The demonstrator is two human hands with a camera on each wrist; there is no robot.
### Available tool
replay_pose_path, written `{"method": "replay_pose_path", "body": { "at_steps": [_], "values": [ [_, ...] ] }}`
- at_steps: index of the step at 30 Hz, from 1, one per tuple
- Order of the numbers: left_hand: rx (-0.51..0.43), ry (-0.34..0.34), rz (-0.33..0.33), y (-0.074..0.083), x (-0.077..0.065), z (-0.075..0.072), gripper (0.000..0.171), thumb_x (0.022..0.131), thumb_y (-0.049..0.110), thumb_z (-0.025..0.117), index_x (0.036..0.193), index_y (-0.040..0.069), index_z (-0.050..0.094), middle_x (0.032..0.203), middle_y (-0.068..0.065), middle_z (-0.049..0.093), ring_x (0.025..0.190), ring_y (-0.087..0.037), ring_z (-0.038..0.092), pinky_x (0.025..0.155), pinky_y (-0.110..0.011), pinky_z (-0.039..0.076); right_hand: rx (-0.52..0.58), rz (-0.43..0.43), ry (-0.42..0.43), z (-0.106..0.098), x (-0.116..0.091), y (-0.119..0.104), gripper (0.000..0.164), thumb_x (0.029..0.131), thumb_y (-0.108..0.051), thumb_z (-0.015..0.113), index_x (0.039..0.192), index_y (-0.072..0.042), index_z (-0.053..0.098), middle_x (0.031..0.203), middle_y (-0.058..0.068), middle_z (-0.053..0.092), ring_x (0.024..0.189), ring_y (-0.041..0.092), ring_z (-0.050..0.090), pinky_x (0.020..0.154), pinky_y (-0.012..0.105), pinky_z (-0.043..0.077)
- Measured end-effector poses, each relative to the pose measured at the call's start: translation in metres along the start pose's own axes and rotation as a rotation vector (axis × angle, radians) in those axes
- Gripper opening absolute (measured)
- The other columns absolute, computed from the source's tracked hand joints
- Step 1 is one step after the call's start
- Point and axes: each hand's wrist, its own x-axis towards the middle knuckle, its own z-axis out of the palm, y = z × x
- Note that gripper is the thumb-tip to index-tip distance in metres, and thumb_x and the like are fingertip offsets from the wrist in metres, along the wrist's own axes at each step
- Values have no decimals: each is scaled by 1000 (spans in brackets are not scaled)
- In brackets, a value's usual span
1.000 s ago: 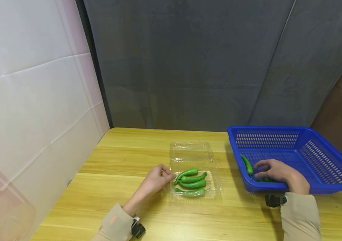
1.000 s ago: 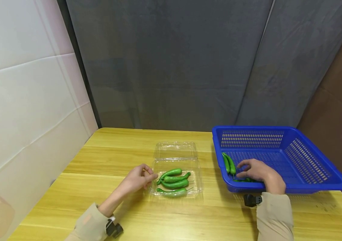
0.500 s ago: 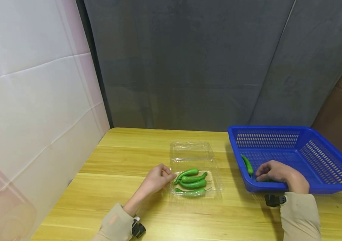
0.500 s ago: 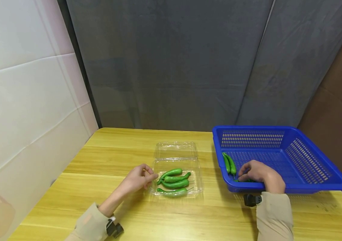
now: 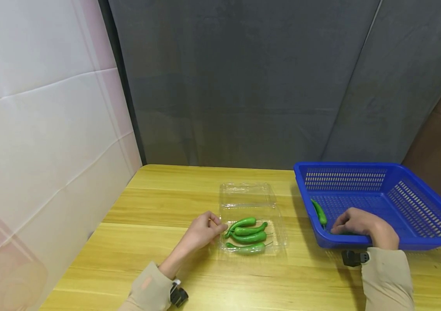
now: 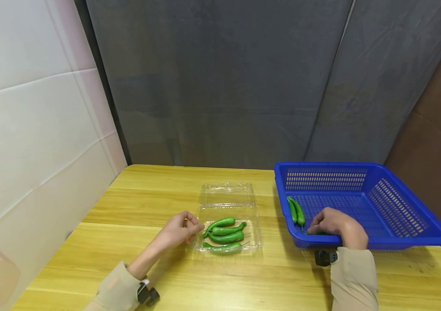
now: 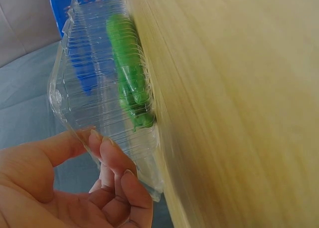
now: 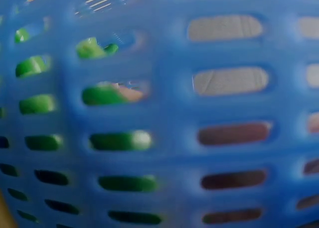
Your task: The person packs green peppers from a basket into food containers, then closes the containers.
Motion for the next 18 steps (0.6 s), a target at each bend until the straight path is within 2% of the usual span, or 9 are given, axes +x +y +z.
{"method": "replay_pose_path", "body": {
  "at_steps": [3, 8, 10, 13, 18],
  "values": [
    [2, -1, 5, 0, 0, 0, 23, 96, 19, 71, 100, 1, 56, 73, -8, 61, 59, -20, 57, 54, -27, 43, 23, 12, -17, 0, -2, 0, 17, 92, -23, 73, 97, -6, 75, 97, 4, 71, 90, 21, 60, 83, 46, 50],
    [-3, -2, 6, 1, 0, 0, 23, 96, 18, 70, 100, 1, 56, 73, -9, 61, 59, -21, 57, 55, -27, 43, 8, 28, -44, -5, -7, 1, 27, 90, -21, 76, 109, -2, 72, 109, 12, 71, 103, 32, 63, 90, 56, 49],
    [-5, -3, 7, 1, 1, 0, 22, 96, 17, 70, 100, 1, 56, 73, -10, 61, 59, -21, 57, 55, -27, 43, 7, 36, -49, -7, -9, 2, 29, 89, -18, 77, 112, 0, 72, 111, 16, 70, 105, 35, 63, 90, 56, 49],
    [-8, -4, 8, 1, 1, 0, 22, 96, 17, 70, 100, 1, 56, 73, -10, 61, 60, -21, 58, 55, -27, 44, 24, 58, -42, -8, -10, 3, 26, 87, -14, 77, 108, 0, 72, 107, 14, 71, 100, 31, 64, 88, 52, 51],
    [-9, -3, 4, 1, 0, 0, 23, 96, 18, 71, 100, 0, 57, 74, -10, 62, 60, -21, 58, 56, -28, 45, 36, 79, 13, -7, -10, 4, 16, 87, -15, 79, 94, -3, 72, 89, 4, 69, 83, 20, 59, 76, 39, 51]
  ]
}}
